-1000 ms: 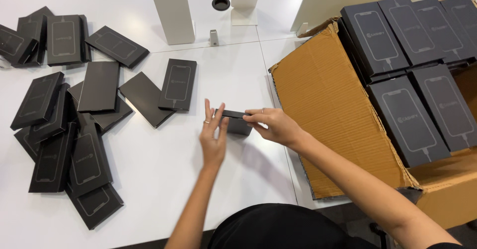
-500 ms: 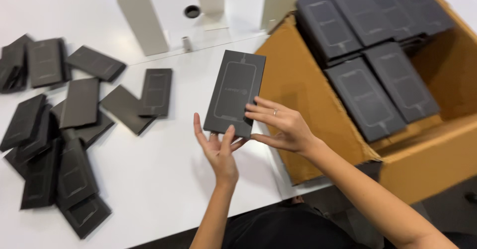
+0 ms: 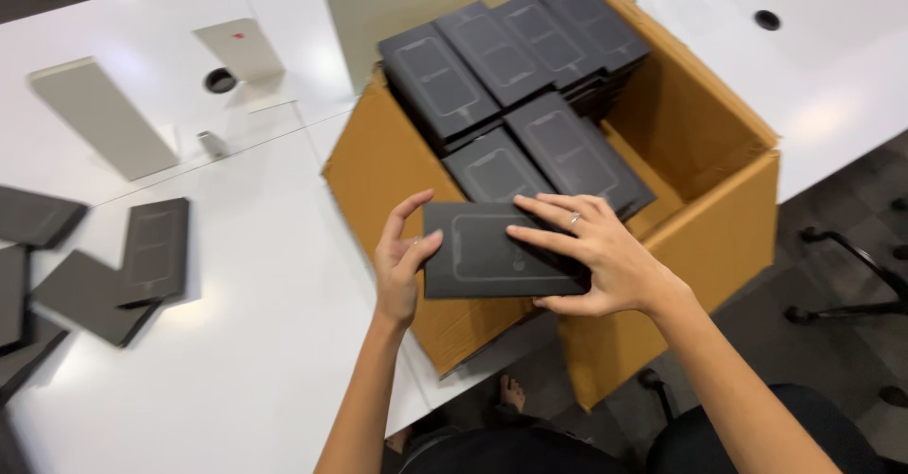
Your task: The person packs phone cases into a large cardboard box by hand, taking boxes from a table and arranging them inside the container.
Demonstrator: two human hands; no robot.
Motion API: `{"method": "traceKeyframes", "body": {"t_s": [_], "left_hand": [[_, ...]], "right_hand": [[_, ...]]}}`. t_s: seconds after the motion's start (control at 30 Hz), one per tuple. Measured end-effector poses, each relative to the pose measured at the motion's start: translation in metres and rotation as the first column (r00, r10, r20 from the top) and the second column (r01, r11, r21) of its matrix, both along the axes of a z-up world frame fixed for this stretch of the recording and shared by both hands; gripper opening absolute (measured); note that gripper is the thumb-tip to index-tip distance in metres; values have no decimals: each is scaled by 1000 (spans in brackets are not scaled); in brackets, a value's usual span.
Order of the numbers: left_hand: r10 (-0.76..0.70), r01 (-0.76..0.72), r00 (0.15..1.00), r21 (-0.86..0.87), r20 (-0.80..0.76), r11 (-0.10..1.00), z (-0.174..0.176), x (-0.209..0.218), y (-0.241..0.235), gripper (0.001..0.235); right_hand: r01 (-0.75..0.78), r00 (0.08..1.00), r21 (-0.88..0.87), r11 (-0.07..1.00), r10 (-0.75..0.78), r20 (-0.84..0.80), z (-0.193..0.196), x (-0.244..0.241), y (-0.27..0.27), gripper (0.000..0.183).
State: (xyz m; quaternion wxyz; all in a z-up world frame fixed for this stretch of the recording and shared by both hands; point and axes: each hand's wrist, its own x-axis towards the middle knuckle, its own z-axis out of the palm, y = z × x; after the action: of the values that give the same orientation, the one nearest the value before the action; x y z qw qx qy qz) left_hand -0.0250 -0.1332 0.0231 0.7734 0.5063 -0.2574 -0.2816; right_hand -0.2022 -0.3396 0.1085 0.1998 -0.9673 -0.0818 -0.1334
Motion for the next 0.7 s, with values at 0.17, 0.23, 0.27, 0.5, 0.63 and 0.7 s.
{"method": "traceKeyframes", "body": {"t_s": [0.17, 0.23, 0.27, 0.5, 0.63, 0.7], "left_hand": [[88, -111, 975, 104, 203, 988, 0, -26, -94, 57], [95, -179, 928, 208, 360, 962, -4, -33, -117, 60], [89, -218, 887, 242, 452, 945, -6, -36, -127, 60], [-83, -428, 631, 435, 771, 792, -22, -57, -157, 73], [-147, -517, 552, 475, 821, 713, -22, -63, -160, 68], [-170, -550, 517, 478, 839, 685, -21, -65, -162, 68]], "right_hand": [[246, 920, 114, 962, -269, 285, -18, -41, -68, 71], [418, 820, 229, 879, -474, 322, -28, -52, -98, 69], [528, 741, 286, 799, -599, 303, -33, -58, -112, 69], [788, 584, 206, 581, -810, 53, -73, -43, -203, 72], [793, 607, 40, 608, -782, -140, -100, -22, -222, 68], [785, 609, 7, 619, -771, -185, -117, -11, -226, 68]]}}
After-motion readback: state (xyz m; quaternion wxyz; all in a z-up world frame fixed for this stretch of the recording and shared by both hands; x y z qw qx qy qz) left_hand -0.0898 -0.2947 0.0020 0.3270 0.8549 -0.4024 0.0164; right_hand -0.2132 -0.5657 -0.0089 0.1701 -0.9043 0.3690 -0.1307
